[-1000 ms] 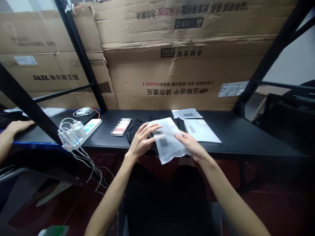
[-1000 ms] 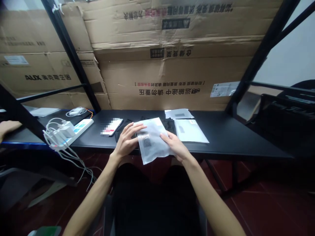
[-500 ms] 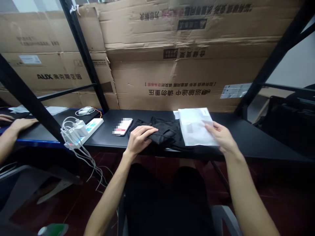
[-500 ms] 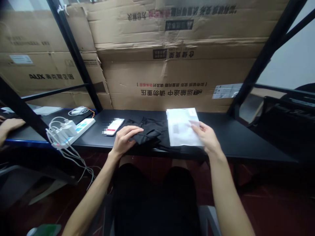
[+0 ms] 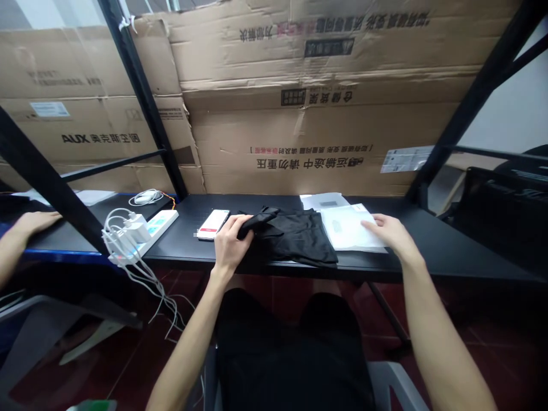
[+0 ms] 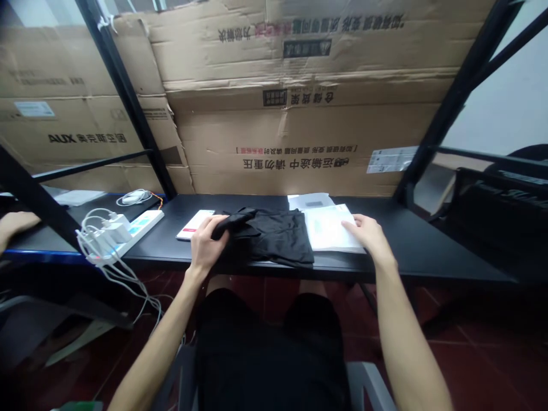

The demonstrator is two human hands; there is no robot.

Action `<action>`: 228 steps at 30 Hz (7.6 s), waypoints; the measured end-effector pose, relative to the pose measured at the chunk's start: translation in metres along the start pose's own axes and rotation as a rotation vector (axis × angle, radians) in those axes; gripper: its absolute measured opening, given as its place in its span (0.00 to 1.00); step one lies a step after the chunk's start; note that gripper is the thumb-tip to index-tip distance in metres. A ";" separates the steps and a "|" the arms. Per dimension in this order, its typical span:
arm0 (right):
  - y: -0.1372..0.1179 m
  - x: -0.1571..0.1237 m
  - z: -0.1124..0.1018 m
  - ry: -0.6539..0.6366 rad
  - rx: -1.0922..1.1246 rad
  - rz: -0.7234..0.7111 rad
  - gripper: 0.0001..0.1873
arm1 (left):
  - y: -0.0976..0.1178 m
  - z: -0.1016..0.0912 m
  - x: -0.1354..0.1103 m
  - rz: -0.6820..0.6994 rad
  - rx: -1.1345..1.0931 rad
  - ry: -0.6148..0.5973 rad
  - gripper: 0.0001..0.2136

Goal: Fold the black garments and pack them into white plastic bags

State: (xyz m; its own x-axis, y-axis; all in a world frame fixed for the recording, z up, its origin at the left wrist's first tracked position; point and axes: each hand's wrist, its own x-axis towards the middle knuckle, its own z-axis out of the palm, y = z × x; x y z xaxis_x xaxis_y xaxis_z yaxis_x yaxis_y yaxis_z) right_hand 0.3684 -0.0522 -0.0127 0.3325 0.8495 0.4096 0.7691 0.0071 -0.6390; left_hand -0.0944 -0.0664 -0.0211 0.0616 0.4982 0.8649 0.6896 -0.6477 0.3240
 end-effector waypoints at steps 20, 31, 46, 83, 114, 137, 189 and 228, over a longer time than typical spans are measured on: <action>-0.071 -0.061 0.035 -0.090 -0.087 -0.168 0.18 | 0.011 0.010 -0.001 -0.240 0.063 0.009 0.17; -0.157 -0.129 0.075 -0.570 0.990 0.150 0.35 | 0.056 0.018 -0.011 -0.231 -0.072 -0.083 0.19; -0.149 -0.115 0.070 -0.453 0.980 0.178 0.22 | 0.065 0.026 -0.020 -0.141 -0.415 -0.465 0.24; -0.093 0.030 0.084 -0.268 -0.185 -0.260 0.10 | -0.002 0.050 0.050 -0.758 -0.306 -0.419 0.15; -0.084 0.022 0.098 -0.279 -0.284 -0.319 0.13 | 0.011 0.048 0.054 -0.504 0.141 -0.397 0.15; -0.097 0.013 0.056 -0.236 -0.265 -0.287 0.11 | -0.072 -0.004 0.071 -0.428 0.189 -0.498 0.14; -0.107 0.038 0.077 -0.164 -0.312 -0.286 0.16 | -0.052 0.083 0.103 -0.357 0.149 -0.603 0.10; -0.107 0.001 0.066 -0.390 -0.033 -0.255 0.23 | -0.004 0.028 0.008 -0.136 0.056 -0.515 0.21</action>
State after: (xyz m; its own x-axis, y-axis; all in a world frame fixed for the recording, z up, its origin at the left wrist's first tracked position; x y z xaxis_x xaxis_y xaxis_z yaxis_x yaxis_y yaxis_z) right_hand 0.2499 -0.0177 0.0131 -0.0947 0.9577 0.2717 0.8189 0.2301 -0.5258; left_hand -0.0763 -0.0435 -0.0267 0.3055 0.8031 0.5116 0.7526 -0.5328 0.3870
